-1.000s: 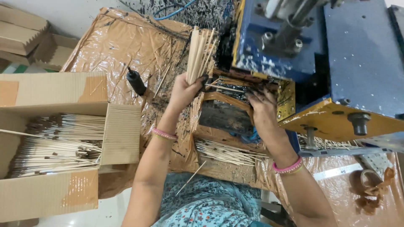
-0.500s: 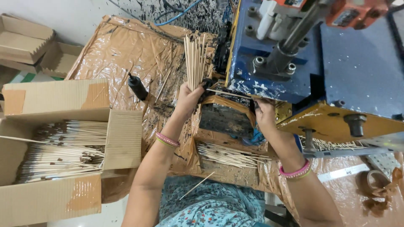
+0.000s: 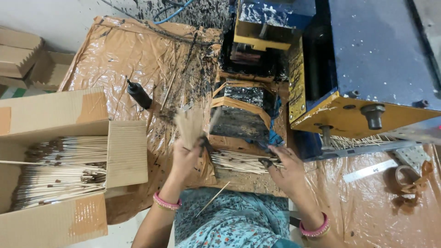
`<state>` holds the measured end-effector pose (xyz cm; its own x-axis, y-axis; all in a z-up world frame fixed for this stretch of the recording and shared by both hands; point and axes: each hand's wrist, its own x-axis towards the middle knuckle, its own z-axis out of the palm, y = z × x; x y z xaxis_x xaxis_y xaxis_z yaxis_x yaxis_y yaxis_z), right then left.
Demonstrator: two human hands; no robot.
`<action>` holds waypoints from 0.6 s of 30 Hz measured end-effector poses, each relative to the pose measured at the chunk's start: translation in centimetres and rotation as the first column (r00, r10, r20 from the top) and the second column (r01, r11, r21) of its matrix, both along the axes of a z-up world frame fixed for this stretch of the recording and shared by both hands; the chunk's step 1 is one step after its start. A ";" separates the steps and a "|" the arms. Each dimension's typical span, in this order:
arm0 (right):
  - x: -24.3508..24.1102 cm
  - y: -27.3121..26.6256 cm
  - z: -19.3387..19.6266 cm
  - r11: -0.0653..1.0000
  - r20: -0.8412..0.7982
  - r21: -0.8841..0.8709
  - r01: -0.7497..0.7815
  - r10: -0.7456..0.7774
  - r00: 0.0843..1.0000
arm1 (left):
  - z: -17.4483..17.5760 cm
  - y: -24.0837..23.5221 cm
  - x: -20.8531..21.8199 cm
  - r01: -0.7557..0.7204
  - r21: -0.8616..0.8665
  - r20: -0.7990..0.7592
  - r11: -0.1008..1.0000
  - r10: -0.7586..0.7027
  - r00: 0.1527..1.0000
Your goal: Feeding raw sticks into an incense manufacturing machine to apply aromatic paste.
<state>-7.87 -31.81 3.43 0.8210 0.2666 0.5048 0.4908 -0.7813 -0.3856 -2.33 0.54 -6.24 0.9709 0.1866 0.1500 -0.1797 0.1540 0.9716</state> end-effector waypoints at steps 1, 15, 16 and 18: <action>0.6 -0.1 -0.6 0.975 -0.164 0.221 -0.012 0.049 0.985 | 2.9 -1.2 -0.6 0.139 0.108 0.094 0.984 -0.150 0.984; 15.5 0.1 -1.8 0.988 0.253 -0.070 -0.136 0.149 0.956 | 7.0 -0.2 14.1 0.214 0.089 -0.003 0.973 -0.214 0.977; 15.7 -0.4 -2.9 0.994 0.232 -0.073 -0.076 0.091 0.969 | 7.1 -1.2 14.6 0.212 -0.002 -0.036 0.977 -0.212 0.977; 14.9 -0.4 -2.2 0.997 0.212 -0.080 -0.020 0.036 0.977 | 6.8 -2.4 15.6 0.202 -0.096 -0.067 0.975 -0.209 0.976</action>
<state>7.01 -32.19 1.23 0.6887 0.3328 0.6442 0.5771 -0.7895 -0.2091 13.30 -1.85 0.52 0.9978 -0.0091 0.0658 -0.0611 0.2653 0.9622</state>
